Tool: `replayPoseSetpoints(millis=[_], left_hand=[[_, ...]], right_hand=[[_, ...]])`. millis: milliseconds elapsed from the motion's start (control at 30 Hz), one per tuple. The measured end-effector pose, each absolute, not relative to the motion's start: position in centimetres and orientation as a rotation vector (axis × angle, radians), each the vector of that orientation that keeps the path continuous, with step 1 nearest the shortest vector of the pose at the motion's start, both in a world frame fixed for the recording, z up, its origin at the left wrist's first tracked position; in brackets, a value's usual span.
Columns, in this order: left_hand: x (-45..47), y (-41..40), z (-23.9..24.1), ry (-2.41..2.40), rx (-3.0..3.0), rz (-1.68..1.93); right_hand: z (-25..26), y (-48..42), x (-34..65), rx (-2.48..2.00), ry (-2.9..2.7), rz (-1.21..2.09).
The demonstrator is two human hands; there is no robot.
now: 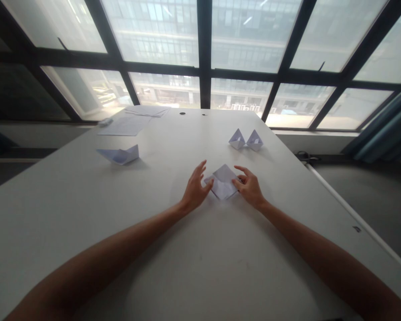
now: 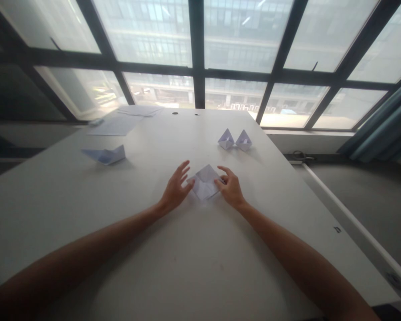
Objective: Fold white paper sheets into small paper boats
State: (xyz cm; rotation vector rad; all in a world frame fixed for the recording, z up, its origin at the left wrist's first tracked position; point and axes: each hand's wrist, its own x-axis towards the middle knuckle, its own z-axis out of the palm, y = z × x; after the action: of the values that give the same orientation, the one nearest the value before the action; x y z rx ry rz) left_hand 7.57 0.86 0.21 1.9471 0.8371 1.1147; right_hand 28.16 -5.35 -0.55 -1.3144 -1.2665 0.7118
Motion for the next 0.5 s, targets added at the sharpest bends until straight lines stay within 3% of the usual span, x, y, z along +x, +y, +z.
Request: replayPoseSetpoints(millis=[100,300,500], left_hand=[[7.2,1.0,0.3,0.72,2.487,1.027],[7.3,0.9,-0.9,0.667,2.865,0.257],[7.3,0.8,-0.4,0.663,2.889,0.111]], right_hand=[[-0.9,-5.2,28.3,-1.393,-1.455,0.64],[-0.9,-5.6,27.9,-1.563,-1.857,0.07],[-1.3,-6.2,27.3,-1.527,-2.29,0.229]])
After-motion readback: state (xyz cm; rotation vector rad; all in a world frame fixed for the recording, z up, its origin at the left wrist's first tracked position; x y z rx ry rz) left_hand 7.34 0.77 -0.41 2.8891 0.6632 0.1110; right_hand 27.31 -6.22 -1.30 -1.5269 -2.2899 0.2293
